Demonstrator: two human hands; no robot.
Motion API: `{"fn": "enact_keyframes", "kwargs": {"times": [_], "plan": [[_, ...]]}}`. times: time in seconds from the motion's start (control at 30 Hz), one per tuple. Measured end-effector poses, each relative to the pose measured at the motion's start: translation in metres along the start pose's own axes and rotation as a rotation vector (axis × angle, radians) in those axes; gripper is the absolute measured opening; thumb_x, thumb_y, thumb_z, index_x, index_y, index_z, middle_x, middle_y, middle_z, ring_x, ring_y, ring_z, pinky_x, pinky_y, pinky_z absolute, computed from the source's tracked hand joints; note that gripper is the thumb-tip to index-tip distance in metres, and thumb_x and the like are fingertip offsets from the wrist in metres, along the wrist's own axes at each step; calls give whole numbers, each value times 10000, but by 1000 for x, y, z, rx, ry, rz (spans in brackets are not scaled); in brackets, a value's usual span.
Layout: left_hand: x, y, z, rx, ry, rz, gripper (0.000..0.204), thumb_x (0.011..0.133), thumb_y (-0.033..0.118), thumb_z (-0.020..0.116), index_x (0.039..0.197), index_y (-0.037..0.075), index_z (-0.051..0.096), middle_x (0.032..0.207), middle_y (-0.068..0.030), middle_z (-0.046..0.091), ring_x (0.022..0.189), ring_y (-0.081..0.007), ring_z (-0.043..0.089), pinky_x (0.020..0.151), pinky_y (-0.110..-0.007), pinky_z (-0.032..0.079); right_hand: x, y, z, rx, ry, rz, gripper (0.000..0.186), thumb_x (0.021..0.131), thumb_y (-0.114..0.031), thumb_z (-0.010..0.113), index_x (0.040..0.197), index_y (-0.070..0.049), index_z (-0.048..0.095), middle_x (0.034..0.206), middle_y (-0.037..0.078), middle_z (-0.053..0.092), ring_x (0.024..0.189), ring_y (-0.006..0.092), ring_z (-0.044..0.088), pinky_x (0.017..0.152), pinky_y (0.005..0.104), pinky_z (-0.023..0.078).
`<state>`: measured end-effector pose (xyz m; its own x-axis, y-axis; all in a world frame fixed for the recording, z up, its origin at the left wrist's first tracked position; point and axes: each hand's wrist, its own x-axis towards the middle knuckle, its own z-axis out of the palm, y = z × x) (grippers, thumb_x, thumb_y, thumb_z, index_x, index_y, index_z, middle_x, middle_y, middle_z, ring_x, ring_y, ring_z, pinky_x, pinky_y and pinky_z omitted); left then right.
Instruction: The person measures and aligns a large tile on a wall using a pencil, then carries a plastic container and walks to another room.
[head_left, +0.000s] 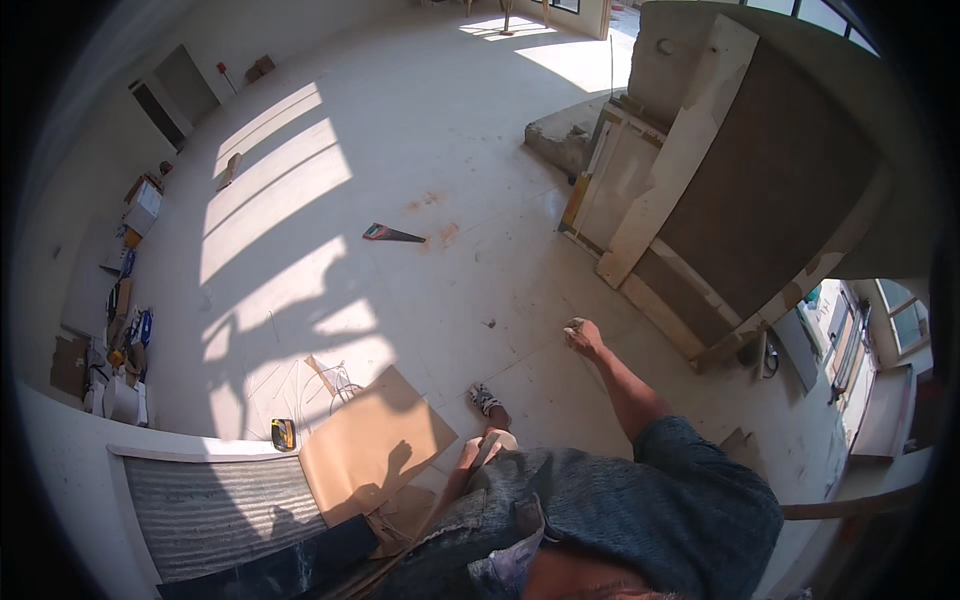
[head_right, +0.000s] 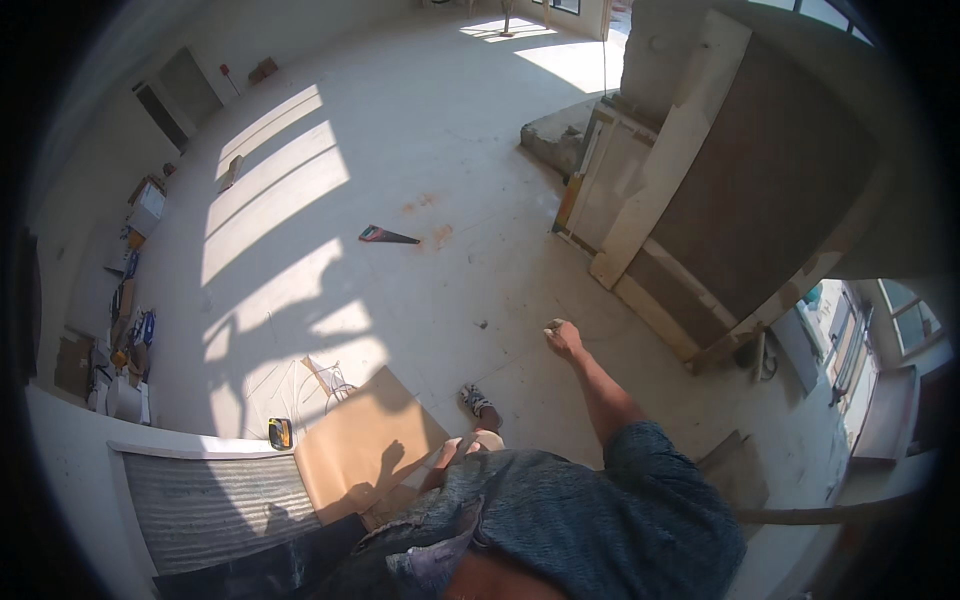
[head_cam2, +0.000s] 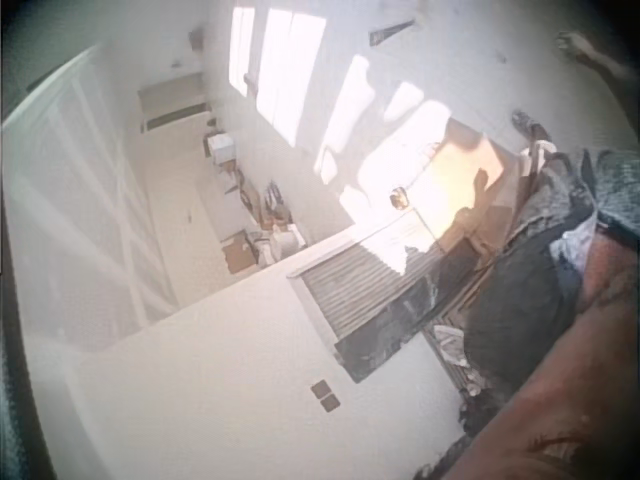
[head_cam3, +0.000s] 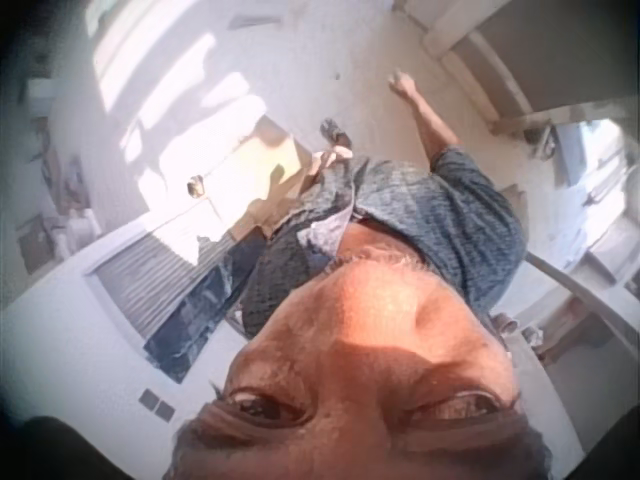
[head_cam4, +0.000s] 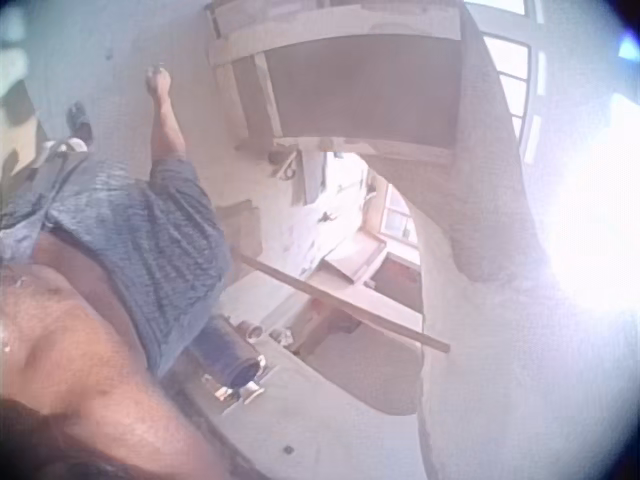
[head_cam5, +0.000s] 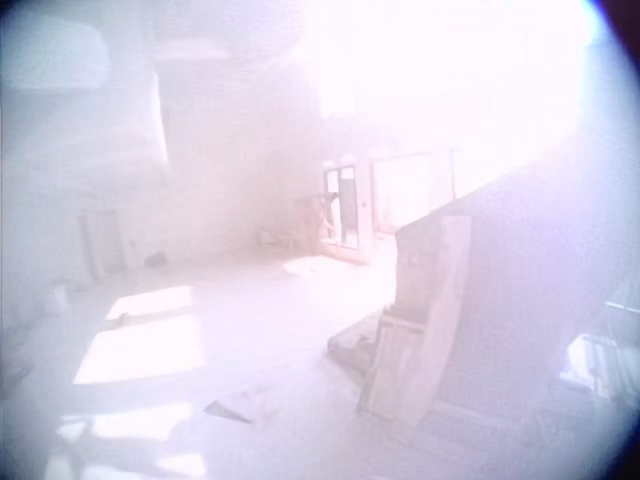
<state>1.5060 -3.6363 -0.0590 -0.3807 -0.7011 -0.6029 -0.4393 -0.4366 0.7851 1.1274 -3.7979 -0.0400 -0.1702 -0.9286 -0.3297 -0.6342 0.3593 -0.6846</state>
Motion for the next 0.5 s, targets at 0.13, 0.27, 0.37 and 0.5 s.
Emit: {"fn": "enact_keyframes", "kwargs": {"times": [0.13, 0.27, 0.37, 0.5], "plan": [[142, 32, -76, -469, 88, -219, 304, 823, 283, 653, 900, -11, 672, 729, -132, 669, 586, -206, 632, 561, -313, 487, 74, 175, -12, -815, -117, 92, 217, 788, -181, 592, 913, -22, 672, 954, 154, 671, 886, 328, 644, 738, 387, 524], [141, -59, -271, -368, 381, -289, 273, 809, 287, 630, 834, 25, 703, 636, -67, 619, 612, -165, 610, 476, -292, 461, 119, 50, 83, -520, -416, 335, 239, 749, -188, 576, 846, 6, 675, 867, 167, 679, 815, 325, 661, 675, 376, 531], [177, 41, -323, -392, 612, -327, 279, 808, 245, 637, 944, 4, 667, 655, -18, 590, 482, -112, 514, 406, -263, 407, 133, 65, 83, -813, -508, 152, 130, 766, -225, 617, 779, -128, 704, 794, 42, 689, 748, 195, 671, 585, 316, 517], [222, 70, -444, -330, 732, -69, 219, 778, 219, 646, 725, 8, 621, 550, -28, 531, 501, -150, 506, 478, -305, 402, 206, 0, 103, -948, -640, -79, 133, 757, -277, 652, 804, -170, 715, 834, 14, 700, 796, 168, 674, 615, 301, 520]]}}
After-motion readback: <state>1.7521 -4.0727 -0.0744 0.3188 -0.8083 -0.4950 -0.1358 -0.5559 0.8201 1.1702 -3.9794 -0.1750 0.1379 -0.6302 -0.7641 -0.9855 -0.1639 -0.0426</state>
